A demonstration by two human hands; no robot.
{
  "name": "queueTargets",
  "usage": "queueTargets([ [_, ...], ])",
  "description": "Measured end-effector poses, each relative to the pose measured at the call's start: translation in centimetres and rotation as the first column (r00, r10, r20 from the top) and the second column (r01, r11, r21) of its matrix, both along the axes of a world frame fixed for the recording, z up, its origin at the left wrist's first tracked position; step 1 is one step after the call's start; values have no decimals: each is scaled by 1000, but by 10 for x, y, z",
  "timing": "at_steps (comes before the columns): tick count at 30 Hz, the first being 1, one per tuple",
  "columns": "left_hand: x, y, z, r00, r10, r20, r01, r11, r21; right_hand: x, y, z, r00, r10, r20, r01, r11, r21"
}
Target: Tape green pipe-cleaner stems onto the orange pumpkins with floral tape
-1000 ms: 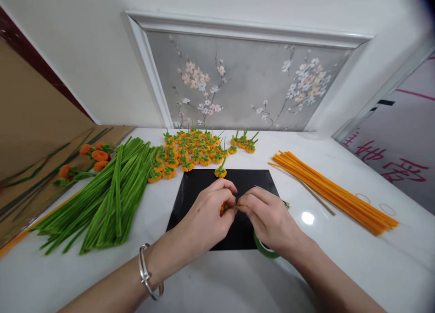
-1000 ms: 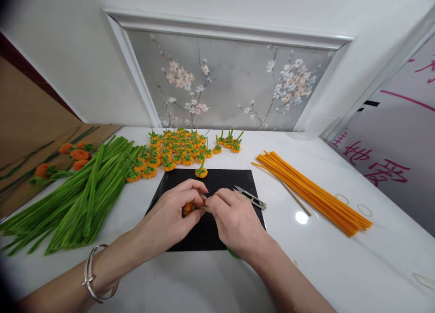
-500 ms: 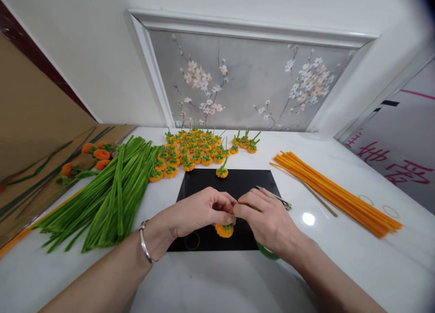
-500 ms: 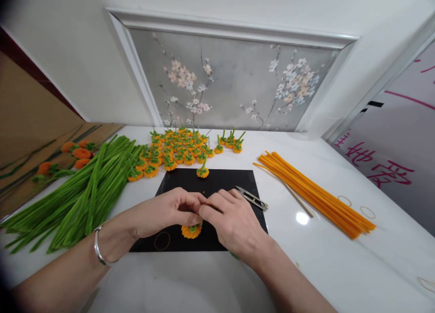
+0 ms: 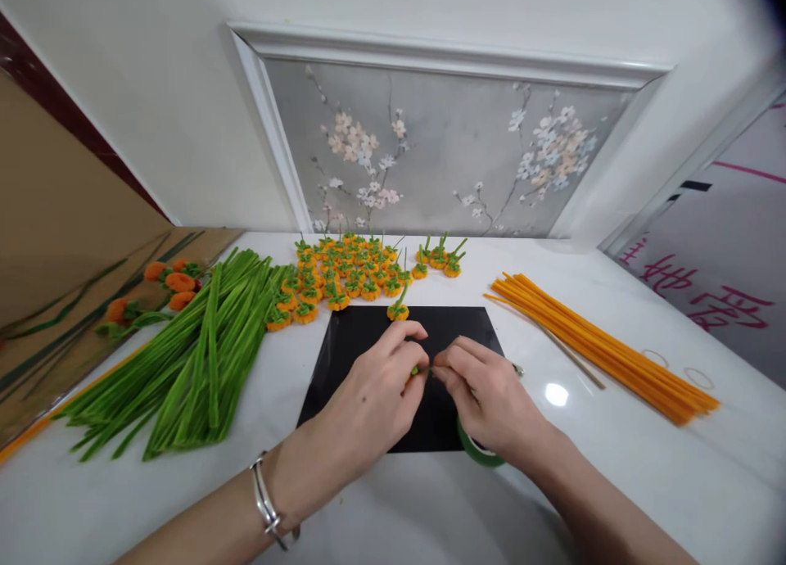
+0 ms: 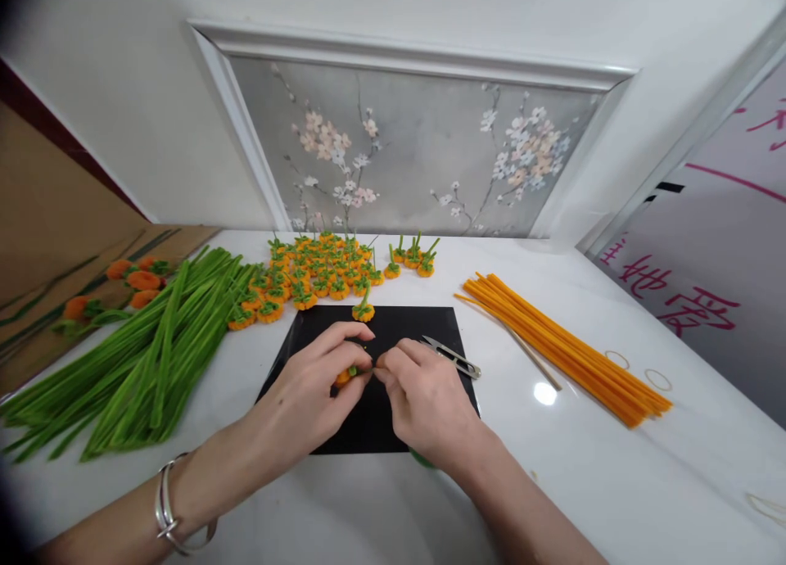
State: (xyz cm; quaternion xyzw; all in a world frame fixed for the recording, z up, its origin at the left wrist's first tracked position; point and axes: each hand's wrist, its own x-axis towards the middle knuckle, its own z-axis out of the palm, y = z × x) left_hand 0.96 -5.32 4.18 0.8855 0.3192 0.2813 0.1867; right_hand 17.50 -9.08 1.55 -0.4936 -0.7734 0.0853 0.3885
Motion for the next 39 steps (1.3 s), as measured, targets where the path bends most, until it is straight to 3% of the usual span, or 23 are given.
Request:
queueTargets([
  [5,0,4,5,1000,11,-8,-12,996,-86,0,3,-2,995,13,95,-25,992,122],
  [12,-4,13,15,999,30,-21,-36,931,-363,3,4,0,946,-1,323,-108,942,318],
  [15,-8,18,21,999,-29,25,38,826,-563,5,3,3,932,49,360,-167,938,304],
  [20,-12,25,24,993,-96,68,111,581,-806,5,2,8,918,86,387,-205,938,279],
  [22,-14,28,24,990,-119,72,124,520,-845,4,2,7,917,84,389,-204,938,279],
  [23,-15,28,25,988,-140,65,129,517,-846,3,3,6,921,80,381,-198,939,281],
  [25,-17,29,27,980,-199,18,132,580,-804,3,3,4,939,74,337,-174,945,276],
  [27,-19,26,31,974,-216,-65,112,711,-694,3,4,1,964,84,251,-146,960,238],
  [29,-18,21,33,978,-164,-129,73,847,-526,4,4,0,985,97,141,-121,977,177],
  [31,-16,13,32,983,-111,-143,55,936,-349,5,4,0,994,99,43,-104,987,124],
  [36,-5,2,18,995,-66,-81,61,996,-57,3,2,1,995,91,-46,-87,993,76],
  [39,-2,4,12,998,-39,-38,39,999,-13,2,2,2,996,81,-39,-78,994,75],
])
